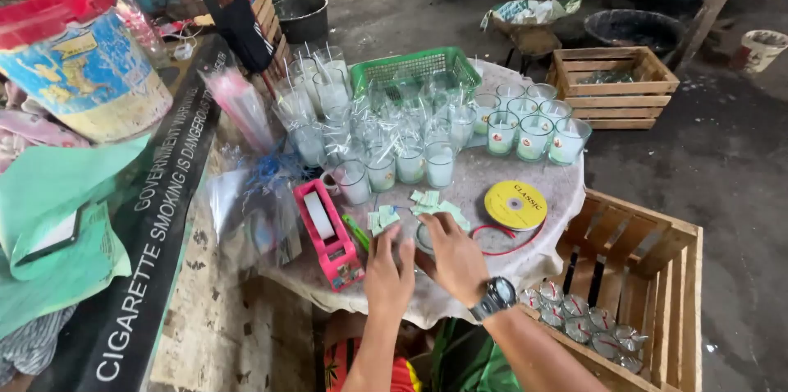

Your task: Wrapping glass candles in plastic sleeves and applying labels at a workshop table.

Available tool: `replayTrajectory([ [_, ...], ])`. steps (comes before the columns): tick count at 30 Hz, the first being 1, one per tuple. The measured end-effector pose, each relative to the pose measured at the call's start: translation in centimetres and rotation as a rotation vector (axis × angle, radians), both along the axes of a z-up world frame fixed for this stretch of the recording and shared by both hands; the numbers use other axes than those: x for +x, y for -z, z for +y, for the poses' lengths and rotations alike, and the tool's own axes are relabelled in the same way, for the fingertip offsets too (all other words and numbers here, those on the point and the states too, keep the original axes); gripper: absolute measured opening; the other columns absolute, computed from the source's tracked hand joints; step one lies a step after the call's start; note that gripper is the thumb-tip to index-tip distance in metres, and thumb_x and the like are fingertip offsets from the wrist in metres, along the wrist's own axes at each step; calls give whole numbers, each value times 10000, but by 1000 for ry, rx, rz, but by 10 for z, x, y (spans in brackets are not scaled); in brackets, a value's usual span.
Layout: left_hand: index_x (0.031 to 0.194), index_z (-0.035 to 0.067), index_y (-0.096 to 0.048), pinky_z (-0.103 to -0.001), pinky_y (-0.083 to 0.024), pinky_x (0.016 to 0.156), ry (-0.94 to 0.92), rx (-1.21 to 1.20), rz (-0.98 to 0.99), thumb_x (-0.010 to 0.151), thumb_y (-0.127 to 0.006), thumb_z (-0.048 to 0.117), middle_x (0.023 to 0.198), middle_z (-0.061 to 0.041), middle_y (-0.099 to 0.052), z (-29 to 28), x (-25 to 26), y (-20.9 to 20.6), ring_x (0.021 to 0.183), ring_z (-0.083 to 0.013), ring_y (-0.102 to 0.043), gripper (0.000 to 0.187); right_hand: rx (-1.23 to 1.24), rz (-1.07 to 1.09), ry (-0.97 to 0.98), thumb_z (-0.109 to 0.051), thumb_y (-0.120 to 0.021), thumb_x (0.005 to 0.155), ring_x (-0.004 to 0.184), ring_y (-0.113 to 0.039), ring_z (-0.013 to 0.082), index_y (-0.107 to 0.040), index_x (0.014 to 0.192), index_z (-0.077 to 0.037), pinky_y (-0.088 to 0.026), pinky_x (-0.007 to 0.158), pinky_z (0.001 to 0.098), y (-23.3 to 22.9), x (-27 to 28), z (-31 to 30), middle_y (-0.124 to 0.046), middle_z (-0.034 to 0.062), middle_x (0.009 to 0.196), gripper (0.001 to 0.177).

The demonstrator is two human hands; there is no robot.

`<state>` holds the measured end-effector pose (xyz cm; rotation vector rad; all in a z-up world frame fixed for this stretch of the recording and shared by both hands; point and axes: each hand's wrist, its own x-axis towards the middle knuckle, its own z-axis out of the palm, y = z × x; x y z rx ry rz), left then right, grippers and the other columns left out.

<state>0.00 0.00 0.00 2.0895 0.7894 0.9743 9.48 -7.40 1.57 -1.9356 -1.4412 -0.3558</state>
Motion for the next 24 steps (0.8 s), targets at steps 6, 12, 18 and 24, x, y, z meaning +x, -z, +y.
replayTrajectory([
  [6,1234,109,-365,-476,-418,835,186,-47,238,789,-219,572,1217,-115,-477,-6,1,3,1079,-321,-478,658,97,106,121,-97,-628,692,388,-437,91,-314,1212,-37,-447,367,217,19,-4,-23,-405,189,1161,610],
  [12,1183,62,-421,-366,-464,729,407,149,-53,837,-344,483,1054,-121,-575,-23,3,-35,955,-259,-568,550,570,1300,-2,-74,-531,731,926,-531,277,-365,1139,-106,-543,699,381,13,5,-45,-448,143,1172,442],
  [18,1271,87,-287,-407,-467,720,283,262,-123,742,-573,427,1150,-111,-442,-13,-7,-66,1031,-241,-496,691,841,1530,-541,-303,-441,864,811,-583,251,-551,1064,-12,-504,574,314,11,0,-56,-599,152,1006,370],
  [24,781,66,-587,-305,-512,690,354,329,-393,796,-521,73,797,-85,-623,-8,-18,-78,773,-202,-615,68,859,1670,-488,-383,-487,823,657,-548,198,-508,1053,14,-464,448,243,20,-11,-53,-586,155,893,459],
])
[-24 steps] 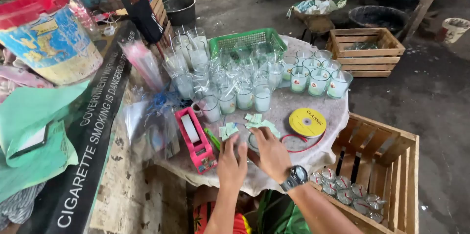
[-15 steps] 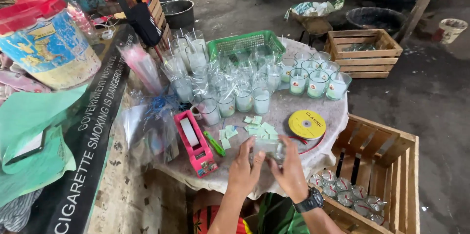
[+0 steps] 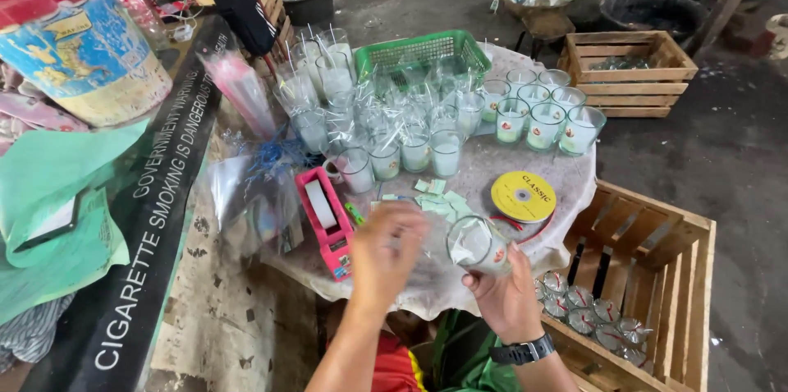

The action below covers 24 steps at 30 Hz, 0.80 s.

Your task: Wrapping glass candles in plastic sleeves and applying labels at a workshop table.

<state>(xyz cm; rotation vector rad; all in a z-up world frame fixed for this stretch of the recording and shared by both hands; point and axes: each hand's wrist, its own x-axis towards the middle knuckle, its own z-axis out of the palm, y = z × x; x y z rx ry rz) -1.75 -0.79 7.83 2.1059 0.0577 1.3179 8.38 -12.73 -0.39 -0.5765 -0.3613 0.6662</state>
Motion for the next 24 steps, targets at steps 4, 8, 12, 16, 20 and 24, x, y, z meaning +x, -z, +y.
replayTrajectory([
  [4,825,72,-528,-226,-473,656,-146,-70,-235,856,-467,184,819,-59,-549,10,-25,-33,749,-143,-555,132,-19,56,56,-339,-474,837,699,-596,250,-498,1060,-41,-459,423,245,8,5,-2,-600,135,918,373],
  [8,1227,79,-320,-382,-512,701,-7,-42,375,682,-563,496,1240,-128,-373,3,-23,-17,972,-267,-544,728,36,-81,-45,-334,-466,863,641,-567,206,-523,1045,8,-488,483,261,15,0,-5,-595,155,890,392],
  [12,888,77,-607,-205,-542,563,35,83,298,747,-572,-1,822,-25,-661,3,-18,0,671,-117,-648,165,-19,-151,-143,-273,-469,853,781,-575,256,-447,1112,-3,-518,573,323,39,-3,-5,-554,185,1046,374],
  [16,862,44,-564,-220,-554,513,75,-265,212,798,-549,93,665,-71,-663,10,-16,-10,532,-128,-664,83,-562,-695,-41,-592,-614,565,809,-608,172,-483,921,-100,-511,707,296,23,-1,-18,-615,57,926,622],
  [20,832,44,-561,-184,-447,390,180,-97,213,799,-558,35,642,-40,-621,8,-13,-11,452,-76,-544,34,-377,-892,-394,-432,-750,612,973,-525,206,-383,1174,-18,-434,846,317,0,-14,-15,-509,117,1108,789],
  [24,819,82,-625,-216,-553,625,15,-249,-45,827,-483,126,749,-33,-644,12,-34,-35,702,-117,-632,148,-333,-892,-132,-316,-718,665,1003,-564,230,-373,1201,-52,-460,885,362,44,30,-6,-545,118,1128,690],
])
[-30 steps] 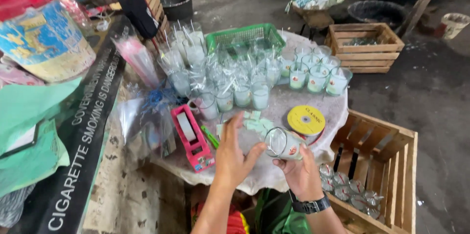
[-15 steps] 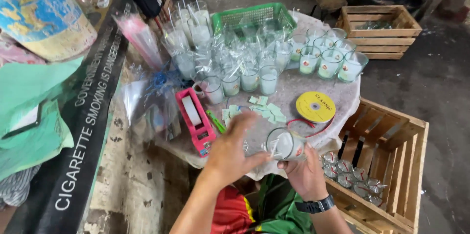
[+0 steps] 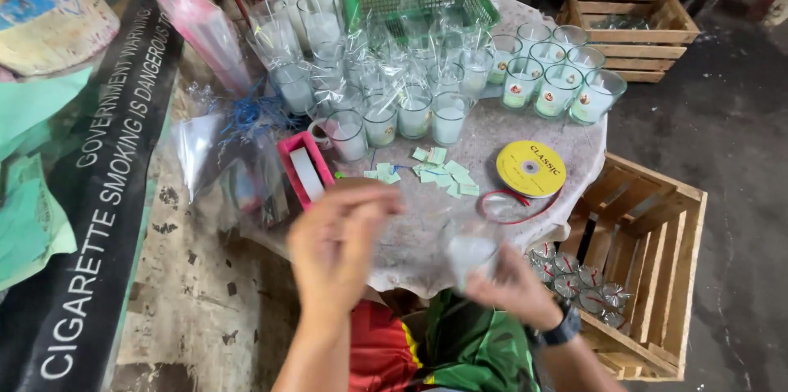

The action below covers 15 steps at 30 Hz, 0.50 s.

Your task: Wrapping glass candles in plastic sleeves and applying labels at a workshop table.

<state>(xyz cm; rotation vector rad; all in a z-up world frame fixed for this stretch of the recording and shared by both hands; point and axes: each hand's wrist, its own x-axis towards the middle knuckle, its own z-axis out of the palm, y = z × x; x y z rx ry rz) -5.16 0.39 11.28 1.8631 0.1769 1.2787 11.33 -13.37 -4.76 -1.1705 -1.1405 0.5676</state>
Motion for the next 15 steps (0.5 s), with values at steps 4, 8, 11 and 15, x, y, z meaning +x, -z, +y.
replayTrajectory([
  [4,831,34,-509,-216,-487,574,-20,11,-199,893,-388,224,704,-75,-569,6,-18,4,656,-136,-561,233,-201,-121,402,-184,-621,702,725,-561,127,-342,1233,-15,-521,557,174,-61,57,30,-542,96,945,624],
  [8,802,82,-540,-251,-507,643,138,98,-11,847,-459,195,735,-38,-605,12,-11,35,698,-136,-601,146,-364,-460,638,-149,-683,672,1019,-479,269,-407,1145,-17,-414,892,360,-78,115,74,-474,149,1096,564],
  [11,793,47,-551,-246,-498,584,234,95,60,844,-478,189,739,-68,-600,16,-1,54,677,-159,-599,167,-491,-447,772,-277,-753,612,922,-469,272,-438,1056,-31,-396,777,382,-65,147,101,-489,144,1035,597],
  [15,802,34,-543,-245,-449,535,308,17,170,852,-486,182,758,-81,-569,22,5,66,620,-154,-550,166,-588,-557,775,-413,-721,653,816,-517,314,-366,1114,15,-414,619,383,-32,185,126,-524,171,960,723],
])
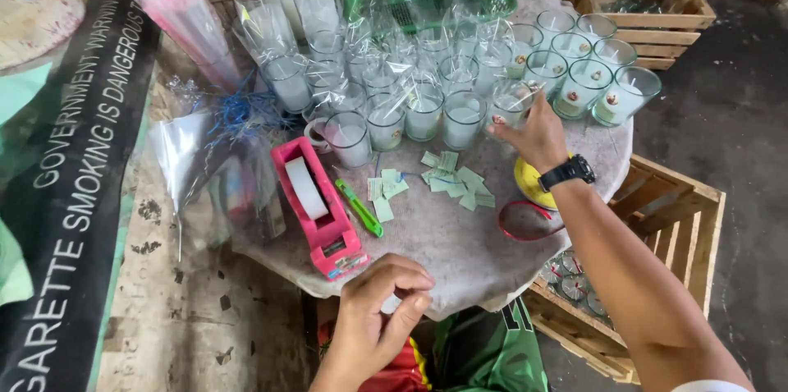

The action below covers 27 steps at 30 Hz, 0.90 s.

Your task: Wrapping glass candles in plastic sleeves and applying labels at a workshop table.

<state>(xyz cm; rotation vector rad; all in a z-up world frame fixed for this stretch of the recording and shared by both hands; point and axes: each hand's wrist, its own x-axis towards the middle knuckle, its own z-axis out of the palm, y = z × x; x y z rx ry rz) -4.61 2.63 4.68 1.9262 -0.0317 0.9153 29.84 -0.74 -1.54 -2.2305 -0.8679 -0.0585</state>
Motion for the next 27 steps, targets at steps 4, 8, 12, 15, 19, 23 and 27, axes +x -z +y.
replayTrajectory([
  [4,799,39,-538,-263,-468,575,22,46,27,844,-498,180,753,-80,-576,7,12,8,683,-185,-590,153,-46,-83,-34,-358,-701,705,759,-546,369,-231,1228,102,-440,561,423,20,18,12,-545,221,862,840],
  [8,817,32,-542,-257,-463,556,118,0,32,824,-521,121,767,-91,-573,8,30,17,654,-172,-575,92,-151,-11,-117,-470,-603,700,581,-516,293,-246,1137,24,-356,471,383,0,10,3,-493,130,709,750],
  [12,807,41,-543,-282,-418,519,146,-131,157,833,-510,135,759,-86,-559,10,40,28,605,-162,-534,103,-67,-130,-238,-274,-558,791,977,-563,256,-288,1294,-21,-482,777,360,-29,-5,-27,-531,160,1128,625],
  [15,772,47,-548,-256,-421,511,80,-93,104,835,-488,147,712,-66,-559,16,43,36,587,-142,-526,133,273,-540,113,-50,-640,783,788,-526,220,-571,1073,-42,-425,618,320,-29,19,-60,-567,122,1000,299],
  [19,773,58,-560,-268,-438,527,51,-55,154,844,-484,174,735,-57,-582,22,46,52,628,-162,-567,156,341,-537,269,52,-672,719,1040,-423,388,-435,1166,-39,-460,742,514,-31,56,-88,-288,197,1156,513],
  [23,786,60,-554,-263,-425,535,62,-32,170,845,-498,168,728,-46,-561,20,50,64,647,-164,-567,136,96,-148,331,-124,-674,762,953,-442,303,-455,1106,-60,-405,722,428,-16,69,-93,-501,177,1065,412],
  [27,780,54,-538,-260,-418,498,36,-18,124,867,-470,207,727,-48,-555,17,40,63,616,-158,-553,189,226,-252,491,-297,-705,813,698,-576,312,-430,994,-144,-424,629,413,36,97,-111,-583,105,850,363],
])
